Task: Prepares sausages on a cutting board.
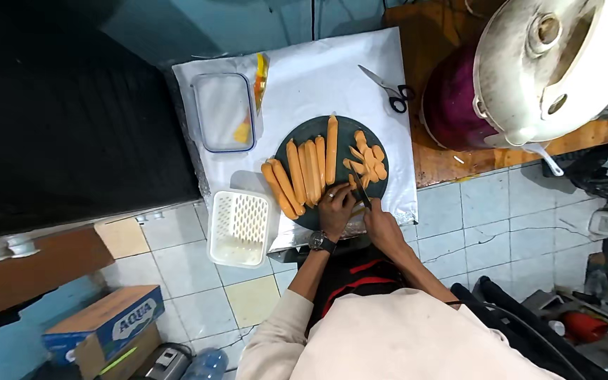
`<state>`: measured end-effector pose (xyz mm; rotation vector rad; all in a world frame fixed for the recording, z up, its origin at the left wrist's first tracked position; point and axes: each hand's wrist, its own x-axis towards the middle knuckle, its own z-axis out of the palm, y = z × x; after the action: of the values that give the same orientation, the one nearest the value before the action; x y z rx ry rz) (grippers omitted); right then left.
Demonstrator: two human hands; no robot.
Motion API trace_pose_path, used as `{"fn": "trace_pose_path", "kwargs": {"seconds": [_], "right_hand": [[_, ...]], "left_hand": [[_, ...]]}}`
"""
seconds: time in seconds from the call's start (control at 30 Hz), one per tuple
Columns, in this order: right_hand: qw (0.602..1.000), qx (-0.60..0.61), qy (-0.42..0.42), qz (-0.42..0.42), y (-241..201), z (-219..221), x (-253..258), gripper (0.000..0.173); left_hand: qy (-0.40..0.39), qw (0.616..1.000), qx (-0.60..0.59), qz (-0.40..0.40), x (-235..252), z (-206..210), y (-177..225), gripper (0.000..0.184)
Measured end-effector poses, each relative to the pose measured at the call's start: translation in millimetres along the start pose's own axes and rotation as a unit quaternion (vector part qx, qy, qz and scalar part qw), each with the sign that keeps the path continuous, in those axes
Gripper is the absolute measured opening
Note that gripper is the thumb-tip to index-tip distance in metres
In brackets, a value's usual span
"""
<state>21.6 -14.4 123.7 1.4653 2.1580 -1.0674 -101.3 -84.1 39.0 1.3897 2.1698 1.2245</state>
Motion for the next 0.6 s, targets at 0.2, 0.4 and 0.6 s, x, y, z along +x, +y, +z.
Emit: {"fn": "trace_pose_path", "kwargs": {"seconds": [0.2,0.4,0.6], "right_hand": [[0.989,0.092,0.036,-0.107,49.5,-25.5,-14.5,0.032],[0.988,0.115,0.077,-0.075,82.3,-41.0,-9.0,0.033],[0.982,0.134,0.097,-0.087,82.9,-39.4,-6.2,0.034]], "left_hand": [[-0.024,0.998,0.006,-0.062,10.6,-1.6,9.2,0.031],[-0.025,0.992,0.115,0.036,33.4,9.2,22.6,0.057],[-0.195,0.943,0.255,0.093,95.9,35.9,19.0,0.091]]}}
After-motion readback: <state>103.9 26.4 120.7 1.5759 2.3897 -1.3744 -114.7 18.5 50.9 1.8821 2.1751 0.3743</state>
